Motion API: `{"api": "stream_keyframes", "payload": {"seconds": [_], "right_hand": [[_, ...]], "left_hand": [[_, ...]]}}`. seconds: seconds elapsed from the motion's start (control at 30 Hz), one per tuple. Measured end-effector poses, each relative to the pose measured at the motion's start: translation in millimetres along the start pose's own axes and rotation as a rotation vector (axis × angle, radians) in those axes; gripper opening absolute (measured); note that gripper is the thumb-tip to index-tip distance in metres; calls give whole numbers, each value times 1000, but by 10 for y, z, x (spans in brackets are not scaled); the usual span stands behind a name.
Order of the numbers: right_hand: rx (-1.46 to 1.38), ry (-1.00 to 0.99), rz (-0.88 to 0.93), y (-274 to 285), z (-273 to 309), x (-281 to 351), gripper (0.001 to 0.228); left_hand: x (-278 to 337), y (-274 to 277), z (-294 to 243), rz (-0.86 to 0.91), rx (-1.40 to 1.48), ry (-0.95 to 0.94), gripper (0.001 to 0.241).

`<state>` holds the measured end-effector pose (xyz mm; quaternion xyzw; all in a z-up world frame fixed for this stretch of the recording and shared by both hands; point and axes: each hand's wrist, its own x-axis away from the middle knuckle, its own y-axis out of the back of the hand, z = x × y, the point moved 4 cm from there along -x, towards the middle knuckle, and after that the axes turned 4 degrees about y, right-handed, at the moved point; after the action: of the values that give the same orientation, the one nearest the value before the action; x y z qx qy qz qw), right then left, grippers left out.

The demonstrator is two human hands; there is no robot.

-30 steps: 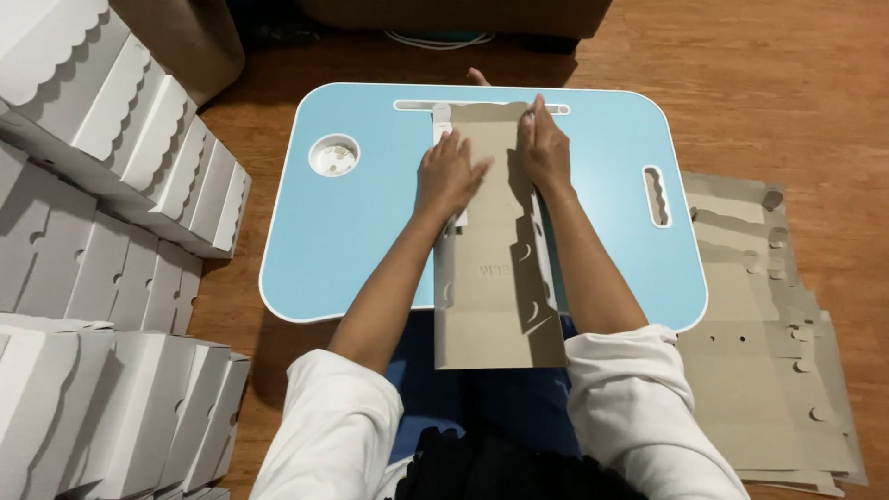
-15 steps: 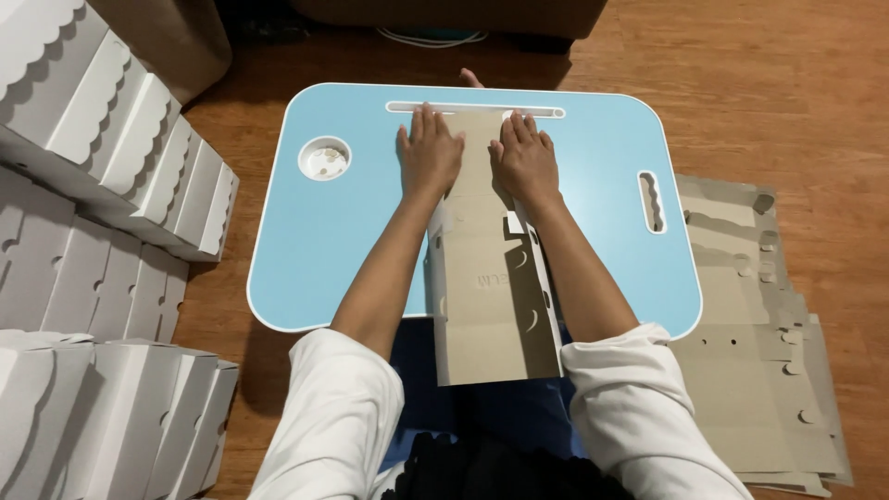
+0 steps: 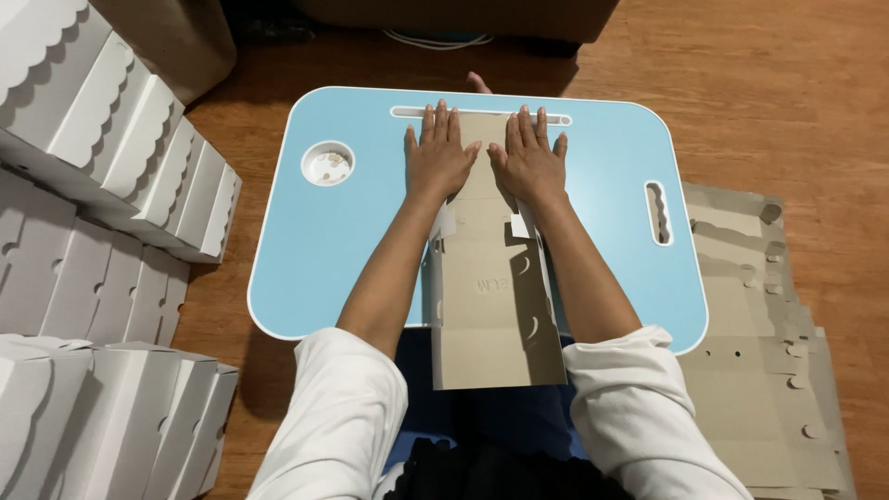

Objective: A person sits on the floor and folds a flat cardboard cutout into a small white box using a portable lap desk.

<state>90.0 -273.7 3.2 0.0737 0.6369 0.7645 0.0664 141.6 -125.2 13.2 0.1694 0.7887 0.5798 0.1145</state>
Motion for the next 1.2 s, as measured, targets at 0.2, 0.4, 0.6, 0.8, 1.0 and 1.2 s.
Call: {"api": "stream_keyframes", "payload": {"seconds": [0.2,0.4,0.6,0.8,1.0,1.2], "right_hand": [[13,-2,17,-1,-14,-7,82],[24,-8,21,-11,-23,-12,82],[21,-10,24,-4,-18,0,81],[18,-4,15,-60,-65,-37,79],[-106,42,-112,-134,-173,-115,61],[-684,-64,-465,-105,-636,-189,42]], "left_hand": [[-20,-19,8,21,-23,-17,69],[-4,-7,0,40,-61,-29,65],[15,0,-3,26,-58,-31,63],[-63,-52,74,-44,28,-36,63],[-308,-166,443,-346,506,-3,79],[-581,-410,821,-447,1015,25,68]]}}
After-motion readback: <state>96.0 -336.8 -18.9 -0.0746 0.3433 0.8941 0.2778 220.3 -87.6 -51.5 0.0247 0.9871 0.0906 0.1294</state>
